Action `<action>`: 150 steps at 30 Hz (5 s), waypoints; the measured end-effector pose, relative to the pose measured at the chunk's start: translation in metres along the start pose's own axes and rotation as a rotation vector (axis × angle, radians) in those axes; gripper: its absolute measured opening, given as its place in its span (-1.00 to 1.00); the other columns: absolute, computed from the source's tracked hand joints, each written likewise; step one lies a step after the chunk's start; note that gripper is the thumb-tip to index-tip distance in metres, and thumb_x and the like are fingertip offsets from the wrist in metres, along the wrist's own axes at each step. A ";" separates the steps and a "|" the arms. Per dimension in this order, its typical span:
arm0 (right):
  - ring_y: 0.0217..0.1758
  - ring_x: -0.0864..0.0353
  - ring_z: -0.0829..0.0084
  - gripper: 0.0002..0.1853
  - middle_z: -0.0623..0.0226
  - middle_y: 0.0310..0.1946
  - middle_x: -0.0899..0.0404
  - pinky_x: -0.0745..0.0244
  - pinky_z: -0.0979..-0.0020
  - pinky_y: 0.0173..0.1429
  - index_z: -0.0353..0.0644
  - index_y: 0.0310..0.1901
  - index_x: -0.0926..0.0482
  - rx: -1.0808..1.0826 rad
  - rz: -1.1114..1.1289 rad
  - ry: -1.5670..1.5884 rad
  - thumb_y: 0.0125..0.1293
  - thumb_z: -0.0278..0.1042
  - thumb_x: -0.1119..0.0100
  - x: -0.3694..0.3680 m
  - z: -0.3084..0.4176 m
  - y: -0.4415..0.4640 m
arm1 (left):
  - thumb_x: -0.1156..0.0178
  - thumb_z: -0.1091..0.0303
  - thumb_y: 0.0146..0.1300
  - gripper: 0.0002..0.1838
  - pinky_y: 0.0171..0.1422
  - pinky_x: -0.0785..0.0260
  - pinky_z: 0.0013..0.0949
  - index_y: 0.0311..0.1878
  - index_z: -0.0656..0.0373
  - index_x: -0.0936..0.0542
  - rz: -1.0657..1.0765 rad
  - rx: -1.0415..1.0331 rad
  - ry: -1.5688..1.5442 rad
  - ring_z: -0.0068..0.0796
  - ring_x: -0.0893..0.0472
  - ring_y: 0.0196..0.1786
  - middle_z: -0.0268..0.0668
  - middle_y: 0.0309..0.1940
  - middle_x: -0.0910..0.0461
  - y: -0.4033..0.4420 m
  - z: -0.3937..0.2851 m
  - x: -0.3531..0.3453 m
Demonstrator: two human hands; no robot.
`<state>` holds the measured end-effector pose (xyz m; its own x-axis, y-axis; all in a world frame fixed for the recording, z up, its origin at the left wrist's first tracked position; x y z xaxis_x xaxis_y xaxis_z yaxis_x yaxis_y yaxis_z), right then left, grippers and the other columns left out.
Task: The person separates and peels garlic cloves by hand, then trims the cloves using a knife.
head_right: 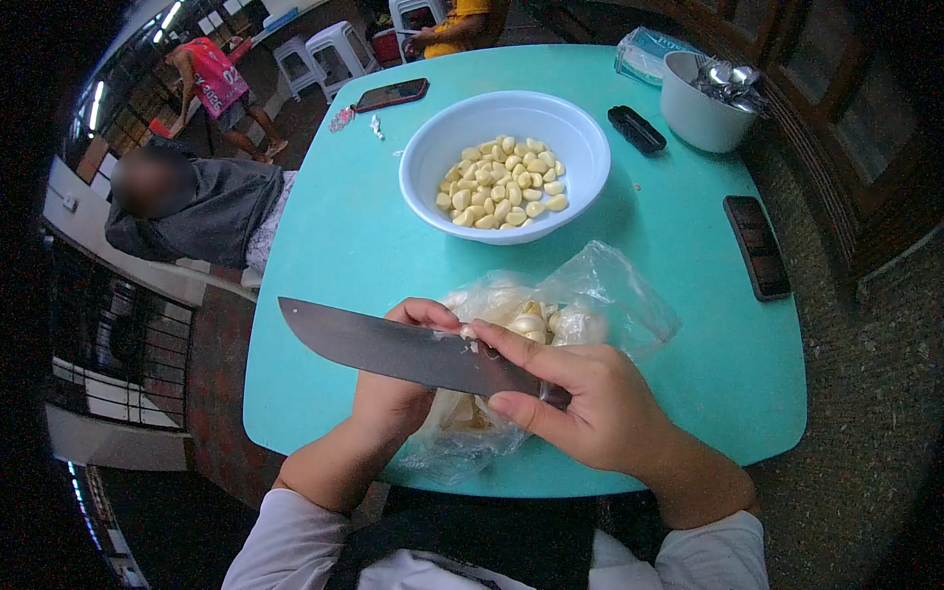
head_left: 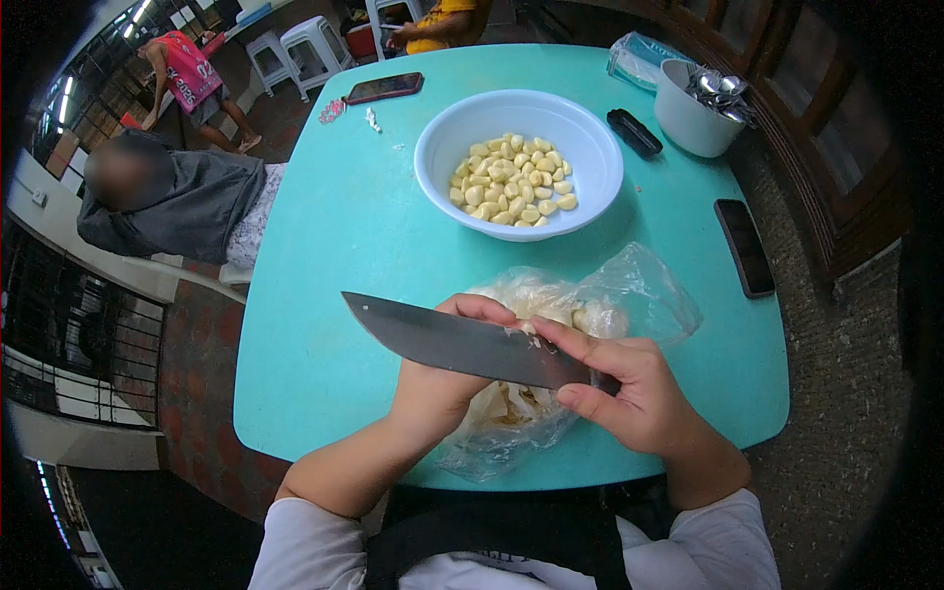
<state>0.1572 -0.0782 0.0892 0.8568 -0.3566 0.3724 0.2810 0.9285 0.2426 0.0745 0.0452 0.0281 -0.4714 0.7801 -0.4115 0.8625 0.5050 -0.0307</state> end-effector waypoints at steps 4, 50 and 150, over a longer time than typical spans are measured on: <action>-0.33 -0.61 0.45 -0.47 0.08 -0.28 -0.63 -0.46 0.42 -0.18 -0.23 0.24 -0.37 -0.084 0.029 0.088 0.24 -0.28 -0.18 -0.002 -0.007 -0.001 | -0.32 0.58 0.02 -0.65 -0.03 -0.47 -0.45 -0.13 0.27 -0.43 0.000 -0.073 0.082 -0.51 -0.58 -0.15 -0.27 -0.23 -0.55 -0.002 -0.009 -0.003; -0.45 -0.60 0.46 -0.45 0.07 -0.43 -0.58 -0.44 0.47 -0.29 -0.24 0.27 -0.32 -0.107 0.050 0.073 0.27 -0.24 -0.14 -0.010 -0.008 -0.002 | -0.37 0.68 -0.11 -0.31 -0.07 -0.42 -0.51 0.07 0.26 -0.20 -0.026 -0.491 0.364 -0.52 -0.55 -0.14 -0.25 -0.21 -0.50 -0.015 -0.030 -0.009; -0.55 -0.46 0.41 -0.47 0.31 -0.64 -0.44 -0.31 0.39 -0.44 -0.17 -0.25 -0.34 -0.164 -0.300 -0.151 -0.09 -0.11 -0.48 0.063 -0.041 -0.008 | -0.20 0.49 0.13 -0.87 0.12 -0.32 -0.21 -0.23 0.23 -0.61 -0.138 -0.712 1.414 -0.10 -0.51 0.04 -0.11 -0.06 -0.57 0.146 -0.056 0.011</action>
<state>0.2266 -0.1045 0.0743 0.6556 -0.6156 0.4373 0.5860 0.7800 0.2194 0.1850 0.1479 0.0703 -0.6691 0.2108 0.7127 0.7333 0.3432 0.5869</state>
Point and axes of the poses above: each hand's wrist, its own y-axis towards the middle knuckle, its own x-axis out of the back of the hand, z = x × y, the point moved 8 cm from there along y, towards the middle knuckle
